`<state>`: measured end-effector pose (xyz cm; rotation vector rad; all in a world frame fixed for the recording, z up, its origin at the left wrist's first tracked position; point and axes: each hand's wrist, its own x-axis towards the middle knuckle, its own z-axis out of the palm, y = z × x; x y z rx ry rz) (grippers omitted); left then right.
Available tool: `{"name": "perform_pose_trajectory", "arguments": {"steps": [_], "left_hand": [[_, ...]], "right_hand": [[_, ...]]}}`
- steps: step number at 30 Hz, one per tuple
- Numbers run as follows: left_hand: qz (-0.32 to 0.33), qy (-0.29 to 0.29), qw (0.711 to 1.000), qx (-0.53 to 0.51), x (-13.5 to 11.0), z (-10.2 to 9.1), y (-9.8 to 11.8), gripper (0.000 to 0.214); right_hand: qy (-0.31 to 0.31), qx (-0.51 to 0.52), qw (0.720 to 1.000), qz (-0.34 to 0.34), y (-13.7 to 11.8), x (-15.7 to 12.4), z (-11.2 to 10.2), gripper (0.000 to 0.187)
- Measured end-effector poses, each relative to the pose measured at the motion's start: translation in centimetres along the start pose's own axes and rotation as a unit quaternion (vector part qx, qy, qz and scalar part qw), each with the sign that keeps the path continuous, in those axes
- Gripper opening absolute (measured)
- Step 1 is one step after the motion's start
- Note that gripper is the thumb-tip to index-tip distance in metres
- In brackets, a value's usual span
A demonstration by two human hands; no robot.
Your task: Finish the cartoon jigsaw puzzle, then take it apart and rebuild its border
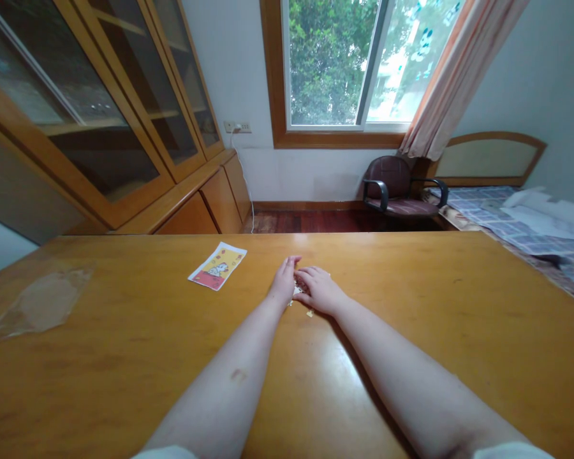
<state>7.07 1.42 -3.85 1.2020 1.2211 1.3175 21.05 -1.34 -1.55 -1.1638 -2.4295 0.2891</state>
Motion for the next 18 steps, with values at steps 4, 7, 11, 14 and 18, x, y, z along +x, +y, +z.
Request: {"name": "perform_pose_trajectory", "arguments": {"steps": [4, 7, 11, 14, 18], "left_hand": [[-0.025, 0.008, 0.998, -0.052, 0.2, 0.3, 0.1, 0.051], [-0.031, -0.001, 0.996, -0.081, 0.4, 0.3, 0.3, 0.053], [-0.053, -0.035, 0.990, -0.124, 0.6, 0.0, 0.5, 0.051], [-0.083, -0.046, 0.985, -0.145, 0.5, -0.2, 0.9, 0.050], [-0.076, -0.049, 0.986, -0.139, 0.2, -0.1, 1.3, 0.049]], "right_hand": [[-0.004, -0.005, 1.000, -0.008, -0.5, 0.0, 0.0, 0.038], [-0.007, -0.009, 1.000, -0.017, -0.6, 0.0, 0.1, 0.022], [0.010, 0.014, 1.000, -0.023, -0.4, 0.0, 0.2, 0.009], [0.065, 0.068, 0.996, -0.004, 0.0, 0.2, 0.0, 0.009], [0.152, 0.163, 0.974, 0.049, 0.9, 0.5, -0.6, 0.005]]}}
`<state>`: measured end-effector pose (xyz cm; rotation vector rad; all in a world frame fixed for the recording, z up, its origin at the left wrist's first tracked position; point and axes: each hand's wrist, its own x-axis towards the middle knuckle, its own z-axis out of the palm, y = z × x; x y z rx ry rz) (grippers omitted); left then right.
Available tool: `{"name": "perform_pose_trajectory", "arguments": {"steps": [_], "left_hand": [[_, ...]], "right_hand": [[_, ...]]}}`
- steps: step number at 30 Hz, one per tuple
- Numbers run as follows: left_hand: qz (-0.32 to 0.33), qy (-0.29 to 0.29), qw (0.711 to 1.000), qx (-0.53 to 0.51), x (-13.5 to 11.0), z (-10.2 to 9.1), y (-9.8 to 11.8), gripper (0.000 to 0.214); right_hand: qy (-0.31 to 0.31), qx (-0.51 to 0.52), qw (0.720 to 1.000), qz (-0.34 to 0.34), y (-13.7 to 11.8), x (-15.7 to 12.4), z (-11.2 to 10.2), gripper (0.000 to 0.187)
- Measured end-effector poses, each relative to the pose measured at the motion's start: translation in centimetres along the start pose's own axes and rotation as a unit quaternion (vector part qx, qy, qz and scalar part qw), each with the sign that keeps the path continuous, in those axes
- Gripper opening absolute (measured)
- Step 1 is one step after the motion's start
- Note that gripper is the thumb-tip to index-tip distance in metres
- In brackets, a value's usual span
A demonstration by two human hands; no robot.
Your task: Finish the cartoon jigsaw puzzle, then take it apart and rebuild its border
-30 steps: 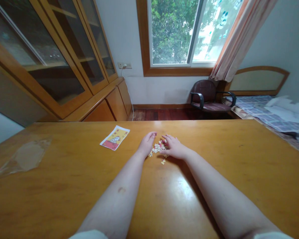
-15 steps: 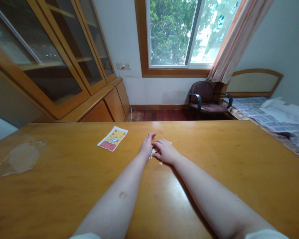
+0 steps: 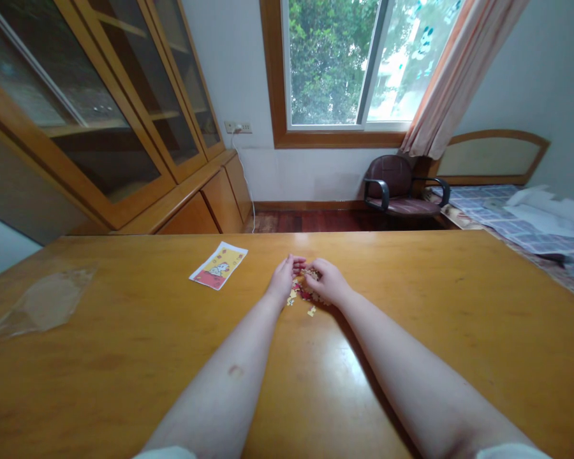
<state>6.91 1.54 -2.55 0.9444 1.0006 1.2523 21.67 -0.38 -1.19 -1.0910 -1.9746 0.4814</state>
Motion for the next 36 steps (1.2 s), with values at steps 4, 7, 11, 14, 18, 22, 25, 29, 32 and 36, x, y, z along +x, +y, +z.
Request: {"name": "perform_pose_trajectory", "arguments": {"steps": [4, 7, 11, 14, 18, 22, 25, 29, 32, 36], "left_hand": [[0.020, -0.004, 0.999, 0.040, -0.2, 0.1, 0.1, 0.048], [0.045, 0.004, 0.996, 0.081, -0.2, 0.0, 0.1, 0.048], [0.061, 0.009, 0.989, 0.132, -0.2, -0.2, 0.0, 0.049], [0.079, 0.000, 0.986, 0.146, -0.2, -0.4, -0.3, 0.047], [0.106, -0.017, 0.977, 0.187, 0.0, -0.8, -0.7, 0.038], [0.124, -0.008, 0.956, 0.267, -0.2, -0.8, -0.9, 0.034], [0.103, -0.016, 0.953, 0.284, -0.7, -0.2, -0.9, 0.036], [0.082, -0.042, 0.964, 0.251, -1.1, 0.3, -0.6, 0.035], [0.086, -0.021, 0.968, 0.234, -0.8, -0.2, -0.3, 0.036], [0.096, 0.010, 0.958, 0.269, -0.2, -1.0, -0.1, 0.037]], "right_hand": [[0.036, 0.080, 0.994, 0.063, 0.1, 0.3, -0.7, 0.011], [0.033, 0.142, 0.985, 0.088, -0.2, 0.3, -0.9, 0.015], [0.012, 0.250, 0.961, 0.116, -0.3, 0.2, -0.5, 0.023], [0.000, 0.257, 0.958, 0.125, 0.0, 0.2, -0.4, 0.029], [-0.008, 0.136, 0.984, 0.112, 0.9, 0.4, -0.8, 0.031], [-0.046, -0.010, 0.994, 0.099, 1.3, 0.3, -0.4, 0.024], [-0.079, -0.044, 0.992, 0.082, 0.6, 0.0, 0.7, 0.027], [-0.082, 0.042, 0.993, 0.075, 0.2, -0.1, 1.6, 0.028], [-0.036, 0.083, 0.987, 0.132, 1.1, 0.2, 0.6, 0.032], [-0.090, 0.055, 0.985, 0.133, 2.2, 0.2, -1.5, 0.058]]}}
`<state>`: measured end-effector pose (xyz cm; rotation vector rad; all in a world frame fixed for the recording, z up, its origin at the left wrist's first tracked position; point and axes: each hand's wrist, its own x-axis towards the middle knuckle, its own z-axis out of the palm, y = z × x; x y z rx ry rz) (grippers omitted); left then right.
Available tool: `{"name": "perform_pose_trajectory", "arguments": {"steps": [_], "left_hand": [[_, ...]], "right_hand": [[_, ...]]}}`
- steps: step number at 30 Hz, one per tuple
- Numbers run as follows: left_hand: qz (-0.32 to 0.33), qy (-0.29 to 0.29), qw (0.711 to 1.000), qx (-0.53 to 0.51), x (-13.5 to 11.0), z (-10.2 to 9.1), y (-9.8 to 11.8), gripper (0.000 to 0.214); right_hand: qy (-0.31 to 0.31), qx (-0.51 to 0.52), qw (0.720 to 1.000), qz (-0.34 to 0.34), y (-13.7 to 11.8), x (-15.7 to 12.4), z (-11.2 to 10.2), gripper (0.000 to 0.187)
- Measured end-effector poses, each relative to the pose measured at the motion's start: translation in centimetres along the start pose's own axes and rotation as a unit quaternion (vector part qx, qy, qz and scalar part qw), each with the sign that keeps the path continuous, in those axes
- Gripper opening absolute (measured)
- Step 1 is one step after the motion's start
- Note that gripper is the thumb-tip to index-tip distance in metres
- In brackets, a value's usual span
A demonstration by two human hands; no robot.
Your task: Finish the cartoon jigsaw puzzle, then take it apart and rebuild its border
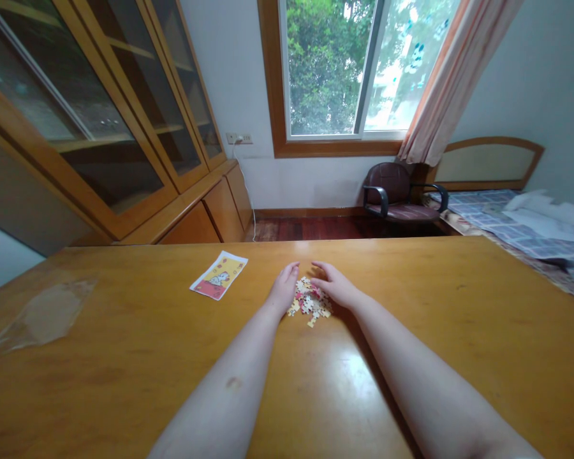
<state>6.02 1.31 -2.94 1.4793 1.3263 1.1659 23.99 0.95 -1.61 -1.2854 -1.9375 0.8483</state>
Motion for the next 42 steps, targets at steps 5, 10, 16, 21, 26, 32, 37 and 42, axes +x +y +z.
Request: {"name": "perform_pose_trajectory", "arguments": {"steps": [5, 10, 16, 21, 26, 32, 37, 42], "left_hand": [[0.014, -0.056, 0.998, 0.016, -0.4, 0.3, 0.0, 0.041], [0.054, -0.089, 0.989, 0.102, -1.2, 0.7, 0.3, 0.048], [0.052, -0.075, 0.989, 0.116, -1.1, 0.8, 0.0, 0.050], [0.050, -0.056, 0.988, 0.133, -1.2, 1.4, -0.4, 0.049], [0.048, -0.030, 0.987, 0.153, -1.3, 2.2, -0.5, 0.051], [0.065, -0.027, 0.985, 0.156, -1.3, 2.2, -0.2, 0.050], [0.049, -0.002, 0.993, 0.108, -0.9, 1.7, -0.7, 0.051], [-0.030, 0.040, 0.996, -0.070, 0.3, 0.6, -1.7, 0.048]], "right_hand": [[-0.156, -0.148, 0.974, -0.076, -0.9, -1.2, 0.6, 0.123], [-0.137, -0.218, 0.960, -0.106, -1.7, -1.6, 2.1, 0.108], [-0.114, -0.219, 0.963, -0.104, -1.6, -1.5, 2.2, 0.091], [-0.091, -0.234, 0.958, -0.141, -1.3, -1.5, 3.5, 0.090], [-0.060, -0.250, 0.944, -0.207, -1.1, -1.0, 4.6, 0.067], [-0.033, -0.240, 0.943, -0.230, -1.7, -0.6, 4.6, 0.047], [-0.023, -0.119, 0.980, -0.160, -1.9, -0.8, 3.8, 0.051], [0.050, 0.184, 0.982, -0.004, 0.3, 0.1, 3.3, 0.059]]}}
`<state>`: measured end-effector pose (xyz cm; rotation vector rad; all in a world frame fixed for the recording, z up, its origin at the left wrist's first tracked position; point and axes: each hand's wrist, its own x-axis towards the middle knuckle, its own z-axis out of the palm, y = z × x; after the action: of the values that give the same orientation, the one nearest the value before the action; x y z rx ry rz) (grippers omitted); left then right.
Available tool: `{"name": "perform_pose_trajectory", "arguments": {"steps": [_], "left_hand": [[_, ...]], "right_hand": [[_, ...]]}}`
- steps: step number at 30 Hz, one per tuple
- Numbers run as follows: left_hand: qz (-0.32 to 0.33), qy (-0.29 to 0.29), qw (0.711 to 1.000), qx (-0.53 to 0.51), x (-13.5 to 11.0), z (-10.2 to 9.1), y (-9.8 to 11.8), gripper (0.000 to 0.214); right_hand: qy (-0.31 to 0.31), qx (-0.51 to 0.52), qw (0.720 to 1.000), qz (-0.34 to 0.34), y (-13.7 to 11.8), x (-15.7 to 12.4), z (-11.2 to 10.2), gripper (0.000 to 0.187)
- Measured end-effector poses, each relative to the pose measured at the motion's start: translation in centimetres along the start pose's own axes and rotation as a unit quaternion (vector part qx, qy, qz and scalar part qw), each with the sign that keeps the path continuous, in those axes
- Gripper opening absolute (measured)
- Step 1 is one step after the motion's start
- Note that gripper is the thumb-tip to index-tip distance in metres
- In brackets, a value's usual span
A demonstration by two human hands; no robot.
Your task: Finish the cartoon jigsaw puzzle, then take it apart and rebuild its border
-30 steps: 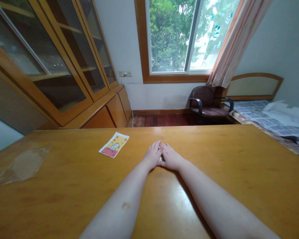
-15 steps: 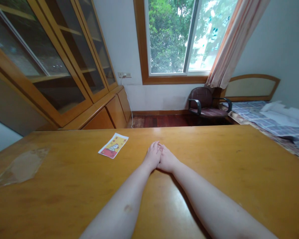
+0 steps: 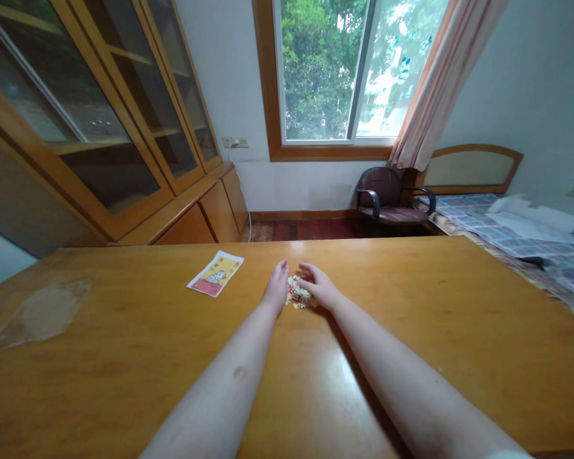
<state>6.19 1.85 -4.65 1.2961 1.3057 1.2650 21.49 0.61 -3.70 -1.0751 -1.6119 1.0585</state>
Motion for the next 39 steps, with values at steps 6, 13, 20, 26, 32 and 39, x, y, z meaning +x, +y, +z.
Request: {"name": "perform_pose_trajectory", "arguments": {"steps": [6, 13, 20, 26, 32, 39], "left_hand": [[-0.016, -0.022, 0.999, 0.020, 0.0, -2.8, 0.9, 0.045], [0.070, -0.044, 0.908, 0.412, -2.3, -7.3, 1.9, 0.060], [0.040, -0.056, 0.790, 0.609, -2.6, -6.3, 2.6, 0.073], [0.020, -0.069, 0.764, 0.641, -2.2, -6.1, 2.5, 0.083], [0.013, -0.079, 0.755, 0.651, -1.8, -6.1, 2.2, 0.084], [0.009, -0.097, 0.759, 0.644, -1.5, -6.2, 2.1, 0.080]], "right_hand": [[0.097, 0.113, 0.989, 0.025, 1.5, 0.2, -3.1, 0.070], [0.053, -0.345, 0.937, 0.012, 1.0, -3.6, -7.3, 0.080], [0.013, -0.538, 0.840, 0.070, -0.1, -3.8, -6.6, 0.083], [-0.010, -0.555, 0.825, 0.109, 0.3, -3.3, -6.6, 0.089], [-0.055, -0.562, 0.815, 0.130, 0.5, -2.8, -6.7, 0.089], [-0.072, -0.562, 0.812, 0.140, -0.2, -2.7, -6.5, 0.087]]}}
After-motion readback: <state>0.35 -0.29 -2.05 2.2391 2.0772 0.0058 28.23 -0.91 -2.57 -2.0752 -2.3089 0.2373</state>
